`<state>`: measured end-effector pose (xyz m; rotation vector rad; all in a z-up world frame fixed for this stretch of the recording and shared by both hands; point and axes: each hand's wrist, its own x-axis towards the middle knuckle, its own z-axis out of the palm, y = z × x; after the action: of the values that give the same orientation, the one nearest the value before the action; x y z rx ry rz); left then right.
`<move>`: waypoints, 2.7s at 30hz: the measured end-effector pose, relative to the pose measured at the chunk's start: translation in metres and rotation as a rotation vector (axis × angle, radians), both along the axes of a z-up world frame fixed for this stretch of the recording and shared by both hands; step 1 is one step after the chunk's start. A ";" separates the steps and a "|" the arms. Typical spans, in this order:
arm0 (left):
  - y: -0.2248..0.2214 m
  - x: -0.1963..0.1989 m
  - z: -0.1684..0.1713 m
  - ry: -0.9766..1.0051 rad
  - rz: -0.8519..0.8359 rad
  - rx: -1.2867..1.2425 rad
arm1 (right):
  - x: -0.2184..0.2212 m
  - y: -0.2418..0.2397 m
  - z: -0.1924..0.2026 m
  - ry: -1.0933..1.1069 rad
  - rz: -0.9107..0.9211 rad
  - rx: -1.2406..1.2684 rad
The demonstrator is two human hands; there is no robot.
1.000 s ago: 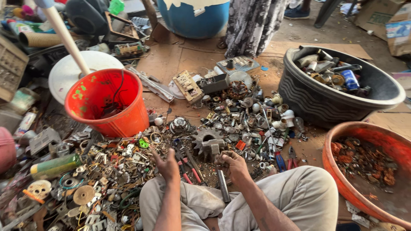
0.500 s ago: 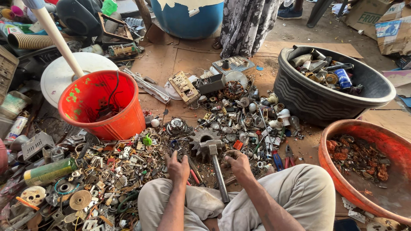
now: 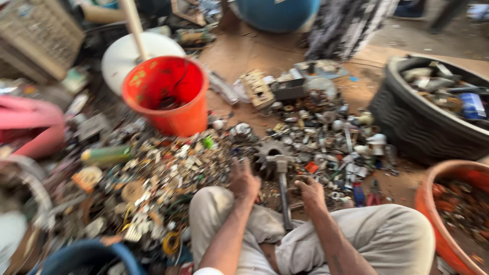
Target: The person sits on the ground amidst a large pile of scrap metal and debris. They use a hammer to strike and break apart a metal gear-like object, then use pliers to manipulate and separate smaller metal pieces. The person sorts through the debris, picking up and discarding various items into nearby buckets.
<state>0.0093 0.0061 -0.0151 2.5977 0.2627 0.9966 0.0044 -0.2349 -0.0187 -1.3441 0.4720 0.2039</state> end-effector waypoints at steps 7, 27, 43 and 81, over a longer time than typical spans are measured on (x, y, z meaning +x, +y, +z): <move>-0.006 -0.005 -0.021 0.150 -0.099 -0.235 | -0.008 0.007 0.010 -0.045 0.082 -0.103; -0.003 -0.009 -0.015 0.436 -0.124 -0.395 | -0.138 0.209 0.185 -0.340 0.810 0.056; -0.004 0.002 -0.007 0.395 -0.260 -0.449 | 0.037 -0.065 0.112 -0.210 0.865 -1.395; -0.011 0.068 -0.001 0.394 -0.272 -0.669 | 0.180 -0.049 0.043 -0.241 0.075 0.034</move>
<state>0.0778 -0.0048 -0.0160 2.0999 0.2700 0.2282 0.1846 -0.2840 0.0246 -1.3335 0.2151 0.1091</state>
